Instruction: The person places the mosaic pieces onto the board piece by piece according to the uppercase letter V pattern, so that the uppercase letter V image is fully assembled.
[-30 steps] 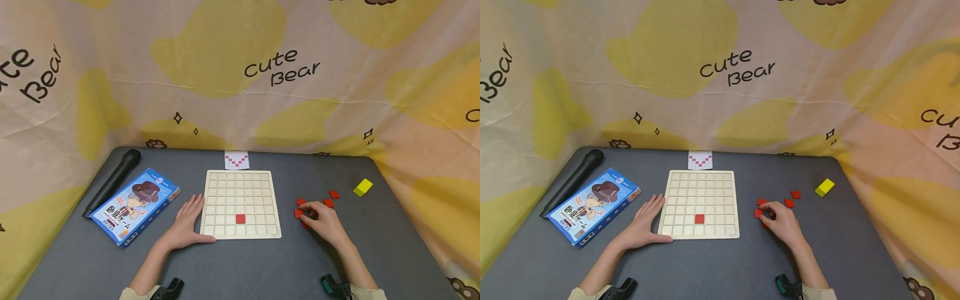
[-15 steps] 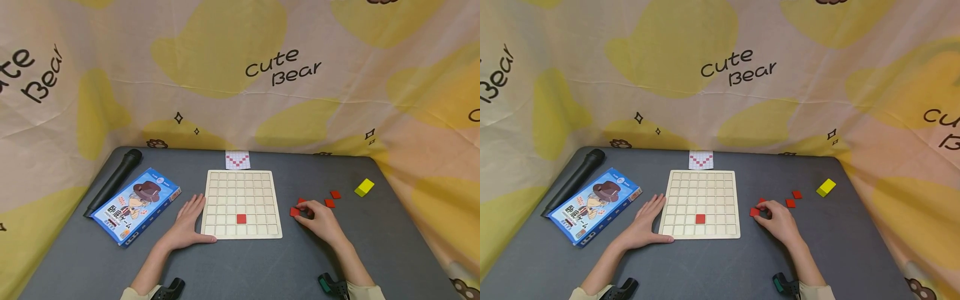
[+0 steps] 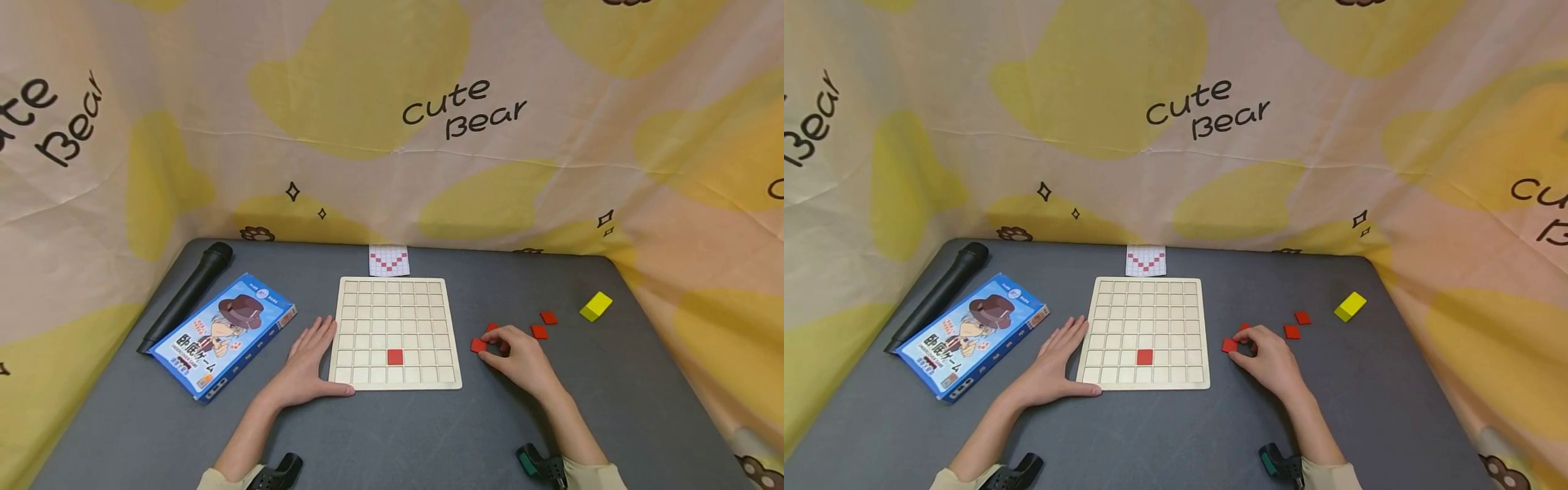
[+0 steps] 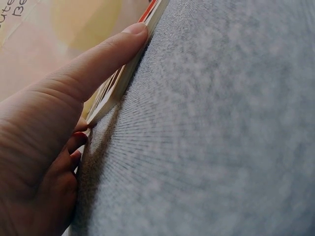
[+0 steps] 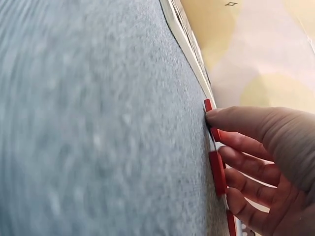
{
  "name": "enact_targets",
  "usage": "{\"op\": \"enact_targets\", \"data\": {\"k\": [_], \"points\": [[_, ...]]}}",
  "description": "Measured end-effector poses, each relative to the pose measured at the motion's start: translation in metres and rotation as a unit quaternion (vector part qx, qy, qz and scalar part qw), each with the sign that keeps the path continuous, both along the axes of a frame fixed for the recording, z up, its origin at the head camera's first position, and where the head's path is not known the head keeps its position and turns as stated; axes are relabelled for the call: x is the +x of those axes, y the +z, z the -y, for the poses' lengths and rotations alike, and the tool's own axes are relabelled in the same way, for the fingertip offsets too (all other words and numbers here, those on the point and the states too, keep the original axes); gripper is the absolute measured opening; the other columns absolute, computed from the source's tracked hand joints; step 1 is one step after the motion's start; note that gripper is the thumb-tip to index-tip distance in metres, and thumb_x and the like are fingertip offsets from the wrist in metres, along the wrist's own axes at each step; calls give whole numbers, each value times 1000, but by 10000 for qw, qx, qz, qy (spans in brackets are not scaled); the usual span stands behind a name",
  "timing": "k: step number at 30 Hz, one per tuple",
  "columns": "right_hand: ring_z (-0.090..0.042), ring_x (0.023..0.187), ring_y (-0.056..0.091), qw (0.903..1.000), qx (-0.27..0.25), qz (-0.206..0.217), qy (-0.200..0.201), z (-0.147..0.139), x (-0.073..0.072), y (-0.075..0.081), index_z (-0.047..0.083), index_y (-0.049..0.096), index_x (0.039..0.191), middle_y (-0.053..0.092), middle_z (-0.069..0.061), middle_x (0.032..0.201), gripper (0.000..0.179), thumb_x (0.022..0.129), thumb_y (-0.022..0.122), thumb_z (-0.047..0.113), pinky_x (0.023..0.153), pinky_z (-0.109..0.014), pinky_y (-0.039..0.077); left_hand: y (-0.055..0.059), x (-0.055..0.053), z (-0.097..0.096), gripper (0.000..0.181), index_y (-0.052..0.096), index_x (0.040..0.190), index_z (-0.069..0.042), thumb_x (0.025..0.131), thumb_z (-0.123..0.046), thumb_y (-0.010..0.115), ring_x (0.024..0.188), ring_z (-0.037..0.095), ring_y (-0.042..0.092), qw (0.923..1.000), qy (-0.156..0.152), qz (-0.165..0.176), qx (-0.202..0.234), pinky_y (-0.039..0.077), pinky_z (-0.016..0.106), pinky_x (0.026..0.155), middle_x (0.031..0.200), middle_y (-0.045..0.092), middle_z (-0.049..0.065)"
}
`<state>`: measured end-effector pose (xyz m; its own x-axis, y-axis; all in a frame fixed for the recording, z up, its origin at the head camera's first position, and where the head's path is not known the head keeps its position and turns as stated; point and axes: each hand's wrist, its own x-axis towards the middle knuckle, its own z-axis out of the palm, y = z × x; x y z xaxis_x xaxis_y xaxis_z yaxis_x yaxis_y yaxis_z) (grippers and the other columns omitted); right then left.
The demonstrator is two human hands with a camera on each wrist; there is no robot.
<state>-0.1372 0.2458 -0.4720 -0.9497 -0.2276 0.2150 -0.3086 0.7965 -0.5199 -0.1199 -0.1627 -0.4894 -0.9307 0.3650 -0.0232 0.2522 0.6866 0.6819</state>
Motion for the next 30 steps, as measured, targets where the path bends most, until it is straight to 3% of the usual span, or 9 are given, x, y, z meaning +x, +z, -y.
{"op": "enact_targets", "data": {"k": [12, 22, 30], "points": [[-12, 77, 54, 9990, -372, 152, 208, 33, -9, 6, 16, 74, 98, 65, 3, 91, 24, 76, 85, 18, 69, -29, 47, 0, 0, 0, 124, 18, 154, 1, 67, -58, 83, 148, 34, 1, 10000, -17, -46, 21, 2, 55, 114, 161, 10, 17], [-14, 75, 53, 9940, -673, 312, 807, 75, -15, 9, 17, 74, 99, 61, 3, 85, 22, 78, 82, 19, 64, -26, 43, 0, 0, 0, 123, 18, 154, 1, 67, -57, 83, 148, 35, 2, 10000, -7, -53, 28, 2, 55, 114, 161, 10, 17], [-12, 78, 53, 9907, -632, 446, 1122, 111, -19, 8, 18, 73, 100, 63, 5, 87, 21, 80, 79, 20, 69, -27, 45, -1, 1, 0, 123, 18, 154, 1, 67, -57, 83, 148, 35, 2, 10000, 1, -70, 40, 3, 56, 114, 161, 11, 17]]}}
